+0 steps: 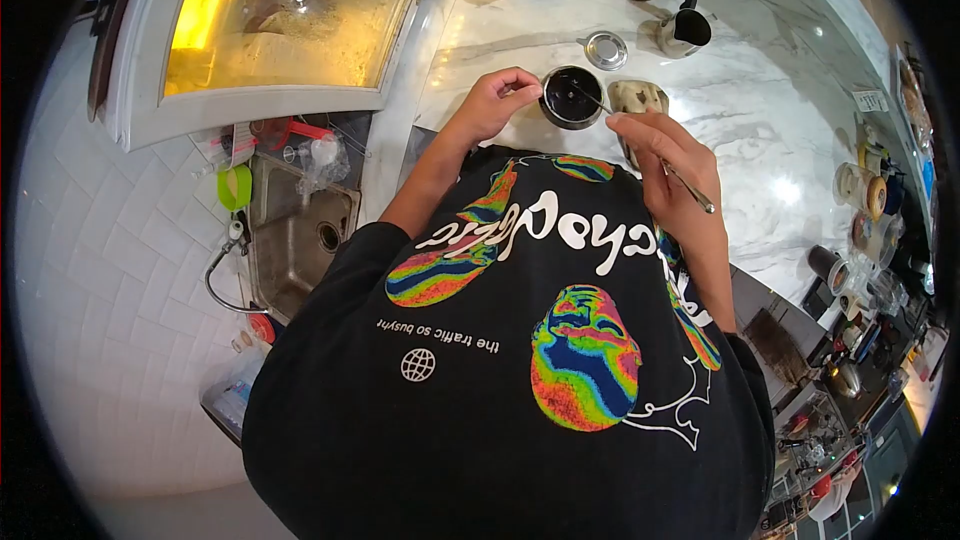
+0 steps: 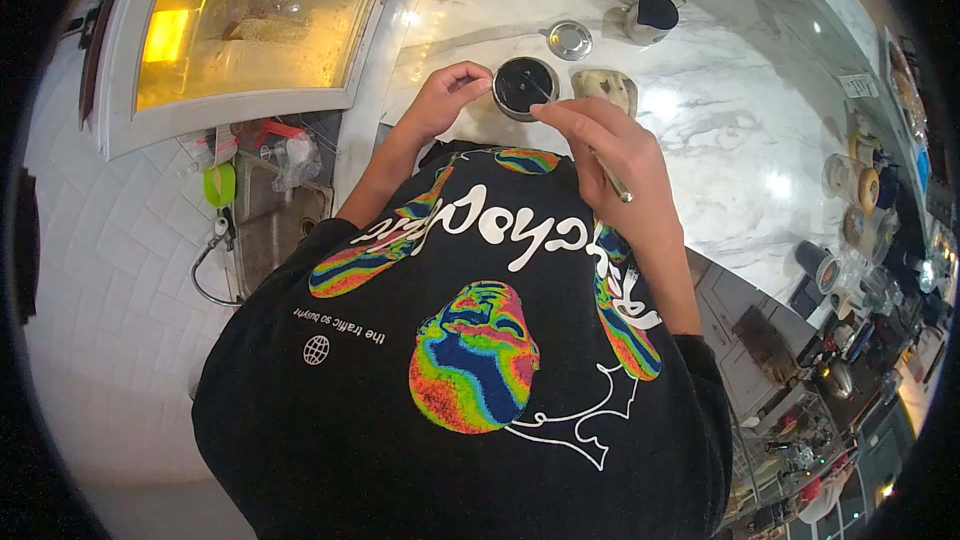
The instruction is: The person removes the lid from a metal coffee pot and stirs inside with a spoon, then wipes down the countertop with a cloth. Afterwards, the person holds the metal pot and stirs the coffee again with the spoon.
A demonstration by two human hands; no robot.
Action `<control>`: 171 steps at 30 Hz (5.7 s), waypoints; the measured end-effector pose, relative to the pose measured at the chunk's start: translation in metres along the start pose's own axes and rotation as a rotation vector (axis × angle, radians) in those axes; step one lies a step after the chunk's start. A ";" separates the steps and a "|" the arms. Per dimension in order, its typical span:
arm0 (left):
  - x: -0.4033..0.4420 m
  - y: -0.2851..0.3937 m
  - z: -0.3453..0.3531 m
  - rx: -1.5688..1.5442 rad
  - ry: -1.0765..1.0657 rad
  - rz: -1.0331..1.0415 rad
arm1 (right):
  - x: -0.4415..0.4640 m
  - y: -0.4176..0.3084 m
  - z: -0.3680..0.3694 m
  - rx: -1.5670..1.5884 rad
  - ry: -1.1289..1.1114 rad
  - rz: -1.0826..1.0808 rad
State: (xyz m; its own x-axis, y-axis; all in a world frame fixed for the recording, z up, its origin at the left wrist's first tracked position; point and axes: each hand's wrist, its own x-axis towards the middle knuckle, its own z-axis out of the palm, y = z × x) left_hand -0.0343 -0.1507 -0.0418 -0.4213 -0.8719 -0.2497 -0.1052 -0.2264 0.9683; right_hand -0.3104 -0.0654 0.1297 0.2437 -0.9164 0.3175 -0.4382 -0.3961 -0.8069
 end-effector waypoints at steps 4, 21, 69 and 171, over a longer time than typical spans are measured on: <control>0.000 -0.002 0.000 -0.002 -0.002 0.010 | -0.005 0.001 -0.004 -0.019 0.025 0.054; -0.005 0.010 0.004 0.139 0.028 -0.005 | -0.008 -0.001 -0.003 -0.100 0.005 0.009; -0.004 -0.001 0.003 0.088 0.023 0.011 | -0.013 0.000 0.001 -0.085 0.009 0.029; 0.000 -0.008 0.017 -0.038 0.141 0.000 | -0.029 0.003 0.013 -0.102 0.121 -0.020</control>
State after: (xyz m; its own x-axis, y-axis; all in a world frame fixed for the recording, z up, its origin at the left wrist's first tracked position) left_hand -0.0484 -0.1418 -0.0498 -0.2904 -0.9235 -0.2506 -0.0697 -0.2408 0.9681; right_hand -0.3074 -0.0389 0.1114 0.1497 -0.9059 0.3961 -0.5218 -0.4127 -0.7466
